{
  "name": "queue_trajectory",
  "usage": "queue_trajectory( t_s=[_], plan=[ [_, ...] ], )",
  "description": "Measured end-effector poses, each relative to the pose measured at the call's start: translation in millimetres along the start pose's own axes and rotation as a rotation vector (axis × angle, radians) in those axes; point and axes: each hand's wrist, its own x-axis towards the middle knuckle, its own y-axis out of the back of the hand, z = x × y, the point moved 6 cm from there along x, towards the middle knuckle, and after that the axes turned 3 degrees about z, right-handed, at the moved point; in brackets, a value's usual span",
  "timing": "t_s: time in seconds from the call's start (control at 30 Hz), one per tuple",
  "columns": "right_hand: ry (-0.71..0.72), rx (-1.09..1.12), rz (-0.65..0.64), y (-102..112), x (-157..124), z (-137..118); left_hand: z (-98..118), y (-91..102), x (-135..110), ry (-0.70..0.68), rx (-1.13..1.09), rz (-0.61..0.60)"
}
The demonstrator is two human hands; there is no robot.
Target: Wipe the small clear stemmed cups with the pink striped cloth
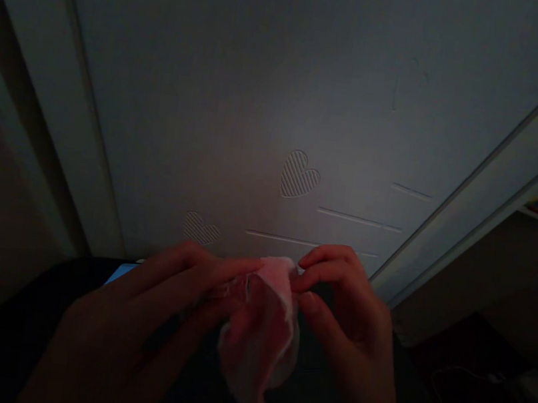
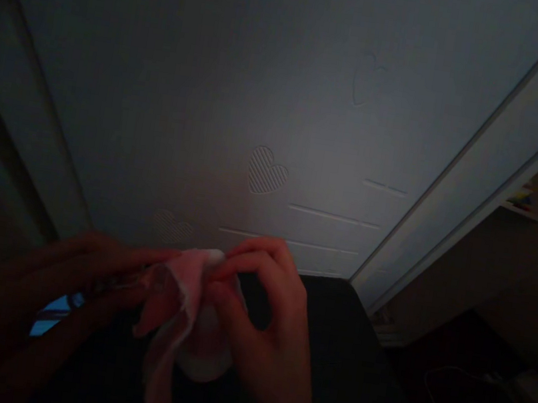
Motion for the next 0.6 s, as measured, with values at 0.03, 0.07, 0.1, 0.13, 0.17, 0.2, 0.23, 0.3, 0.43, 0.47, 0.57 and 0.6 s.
queue_trajectory(
  t_s=[0.03,0.07,0.1,0.13,0.17,0.2,0.23,0.3,0.43,0.47,0.57,0.6],
  plan=[
    [0.003,-0.009,-0.027,-2,0,-1,0,0.7,0,-0.007,0.006,0.006],
    [-0.003,-0.027,-0.048,-4,1,-1,1,0.9,0,-0.01,0.009,0.01],
    [-0.003,-0.048,-0.055,-6,1,-1,2,0.7,1,-0.004,0.009,0.014],
    [0.002,-0.072,-0.052,-7,2,-2,3,-0.1,1,0.003,0.005,0.015],
    [0.009,-0.094,-0.04,-8,2,-2,5,-0.8,2,0.013,0.002,0.02],
    [0.02,-0.111,-0.024,-8,3,-3,6,-1.6,2,0.021,0.002,0.025],
    [0.03,-0.122,-0.01,-9,3,-3,7,-2.4,3,0.023,0.005,0.029],
    [0.03,-0.129,0.006,-9,4,-3,10,-4.4,3,0.015,0.032,0.026],
    [0.002,-0.098,0.006,-8,2,-4,15,-6.2,3,0.019,0.045,0.045],
    [-0.006,-0.076,-0.004,-8,1,-4,17,-6.1,4,0.023,0.021,0.057],
    [-0.034,-0.024,-0.016,-8,-2,-2,24,-6.4,6,0.004,-0.032,0.07],
    [-0.043,-0.021,-0.004,-7,-3,-1,26,-6.6,7,-0.014,-0.032,0.066]
  ],
)
